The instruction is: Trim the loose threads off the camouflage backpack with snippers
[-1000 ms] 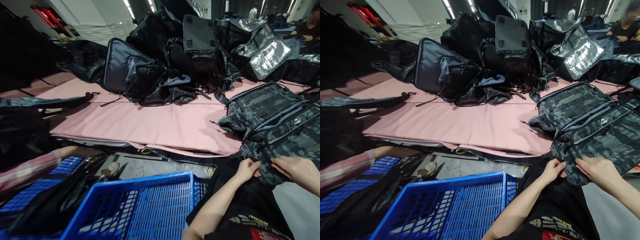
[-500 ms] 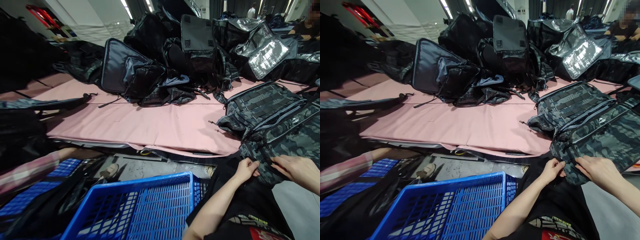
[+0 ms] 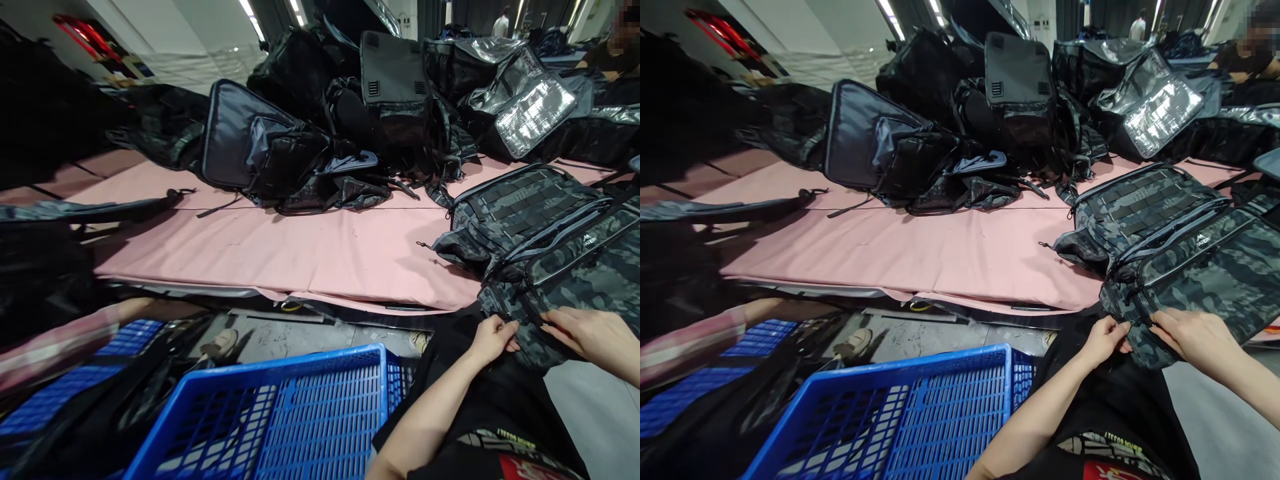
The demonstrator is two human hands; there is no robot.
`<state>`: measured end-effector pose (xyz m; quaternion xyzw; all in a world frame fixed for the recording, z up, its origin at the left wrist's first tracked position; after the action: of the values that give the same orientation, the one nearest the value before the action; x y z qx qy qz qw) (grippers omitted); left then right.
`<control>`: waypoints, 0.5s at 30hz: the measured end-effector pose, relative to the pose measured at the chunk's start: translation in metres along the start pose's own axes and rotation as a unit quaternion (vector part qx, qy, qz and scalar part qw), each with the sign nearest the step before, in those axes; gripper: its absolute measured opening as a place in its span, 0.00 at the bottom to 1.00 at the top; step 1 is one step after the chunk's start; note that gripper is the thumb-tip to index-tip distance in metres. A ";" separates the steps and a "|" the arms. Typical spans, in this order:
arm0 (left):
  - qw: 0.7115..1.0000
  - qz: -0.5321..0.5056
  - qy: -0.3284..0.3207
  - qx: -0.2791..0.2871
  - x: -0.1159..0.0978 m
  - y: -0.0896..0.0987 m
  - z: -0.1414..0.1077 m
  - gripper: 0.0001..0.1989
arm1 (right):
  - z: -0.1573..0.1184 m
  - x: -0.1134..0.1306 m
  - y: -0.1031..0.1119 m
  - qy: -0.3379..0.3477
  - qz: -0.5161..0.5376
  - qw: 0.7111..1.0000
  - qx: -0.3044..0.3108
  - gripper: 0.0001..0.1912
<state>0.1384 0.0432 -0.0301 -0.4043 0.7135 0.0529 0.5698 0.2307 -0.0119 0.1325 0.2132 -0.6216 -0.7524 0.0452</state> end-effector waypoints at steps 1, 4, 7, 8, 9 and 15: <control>1.000 0.000 0.000 0.000 0.000 0.000 0.000 0.29 | 0.000 0.000 0.001 0.002 0.006 1.000 -0.002 0.13; 1.000 0.000 -0.001 0.000 -0.001 0.001 -0.001 0.31 | -0.002 -0.002 0.005 0.002 0.021 0.999 -0.025 0.14; 1.000 0.003 -0.004 0.000 -0.003 0.001 -0.001 0.33 | -0.003 -0.003 0.005 -0.007 0.039 0.999 -0.036 0.15; 1.000 0.005 -0.006 -0.001 -0.004 0.002 -0.002 0.33 | -0.003 -0.002 0.004 -0.007 0.043 0.998 -0.033 0.14; 1.000 0.009 -0.008 -0.003 -0.004 0.002 -0.002 0.33 | -0.002 0.000 0.003 -0.007 0.045 0.999 -0.030 0.14; 0.997 0.066 -0.037 -0.028 -0.012 0.002 -0.004 0.26 | 0.009 0.009 0.001 -0.022 0.029 0.999 0.008 0.14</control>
<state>0.1342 0.0490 -0.0193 -0.3702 0.7152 0.1256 0.5794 0.2193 -0.0071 0.1322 0.1792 -0.6345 -0.7501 0.0516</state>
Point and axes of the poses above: each hand's wrist, its own z-axis towards the middle knuckle, its own y-axis out of the back of the hand, x = y × z, the point moved 6 cm from there along z, towards the middle knuckle, and after that the axes turned 5 degrees about y, right-handed, at the moved point
